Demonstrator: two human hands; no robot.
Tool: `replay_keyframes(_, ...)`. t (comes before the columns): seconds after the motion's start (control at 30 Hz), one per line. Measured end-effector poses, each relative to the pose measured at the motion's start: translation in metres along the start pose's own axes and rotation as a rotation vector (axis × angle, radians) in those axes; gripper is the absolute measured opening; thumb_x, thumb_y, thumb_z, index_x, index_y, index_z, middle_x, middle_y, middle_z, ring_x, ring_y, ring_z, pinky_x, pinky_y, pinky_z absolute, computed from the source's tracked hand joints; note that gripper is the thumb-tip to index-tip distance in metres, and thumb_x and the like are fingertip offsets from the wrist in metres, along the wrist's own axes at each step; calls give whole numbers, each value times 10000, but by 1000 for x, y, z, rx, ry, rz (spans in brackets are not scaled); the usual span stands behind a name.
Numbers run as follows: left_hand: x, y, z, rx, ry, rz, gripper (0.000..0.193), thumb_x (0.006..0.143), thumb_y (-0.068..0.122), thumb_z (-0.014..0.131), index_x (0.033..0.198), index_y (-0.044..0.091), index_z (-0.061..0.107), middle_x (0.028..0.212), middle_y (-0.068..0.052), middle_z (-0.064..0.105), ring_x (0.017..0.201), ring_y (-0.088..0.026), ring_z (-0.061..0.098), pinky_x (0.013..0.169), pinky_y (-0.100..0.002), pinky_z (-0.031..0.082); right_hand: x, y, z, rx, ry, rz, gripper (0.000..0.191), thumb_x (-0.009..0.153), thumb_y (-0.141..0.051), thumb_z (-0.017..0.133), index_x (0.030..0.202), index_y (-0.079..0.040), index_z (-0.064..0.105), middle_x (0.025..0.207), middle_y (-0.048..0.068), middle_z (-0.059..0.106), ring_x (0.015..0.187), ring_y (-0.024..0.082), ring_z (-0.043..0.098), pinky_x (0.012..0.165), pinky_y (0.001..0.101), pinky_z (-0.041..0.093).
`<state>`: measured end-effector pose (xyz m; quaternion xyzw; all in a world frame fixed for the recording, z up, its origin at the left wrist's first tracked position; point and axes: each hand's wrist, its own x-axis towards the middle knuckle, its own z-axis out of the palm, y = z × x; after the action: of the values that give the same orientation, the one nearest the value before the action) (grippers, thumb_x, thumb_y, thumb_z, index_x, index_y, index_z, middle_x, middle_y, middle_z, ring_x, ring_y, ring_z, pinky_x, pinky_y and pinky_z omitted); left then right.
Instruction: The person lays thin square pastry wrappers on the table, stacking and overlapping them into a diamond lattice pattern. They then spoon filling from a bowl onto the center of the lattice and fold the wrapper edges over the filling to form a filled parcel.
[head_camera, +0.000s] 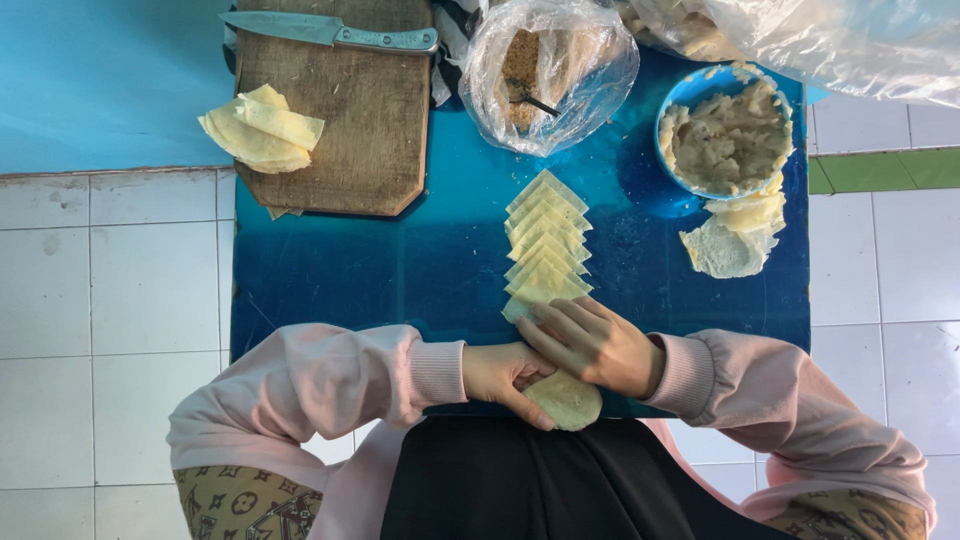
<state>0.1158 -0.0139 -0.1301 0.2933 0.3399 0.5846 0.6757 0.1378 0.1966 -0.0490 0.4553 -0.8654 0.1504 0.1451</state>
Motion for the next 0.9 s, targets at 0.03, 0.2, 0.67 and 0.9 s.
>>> replay_keyframes(0.03,0,0,1,0,-2,-10,629,903,134,810,1444,-36,536,1350,-75,656,1265,-138,611,1119,-318,490,1,0,-1,26,4,15,463,823,-159,702,1257,-3,664,1146,154,685,1019,280,716,849,387,577)
replay_keyframes(0.2,-3,9,10,-31,-22,-54,599,903,118,820,1420,-55,575,1311,-103,694,1220,-142,648,1081,-308,511,4,7,-16,256,-7,69,438,812,-114,697,1230,12,672,1174,158,707,1039,300,720,870,406,580)
replay_keyframes(0.67,-26,65,22,28,372,266,491,986,166,721,1414,-9,556,1270,-73,681,1169,-147,664,1023,-312,555,15,2,-81,442,176,157,315,777,-224,869,1019,-89,719,1026,38,716,969,243,689,825,378,542)
replay_keyframes(0.9,-36,61,20,-210,455,209,386,998,179,602,1326,-23,574,1143,-56,672,1014,-94,670,890,-253,571,17,-6,-75,485,139,201,263,796,-141,843,1032,-80,745,1046,42,704,978,224,688,821,345,566)
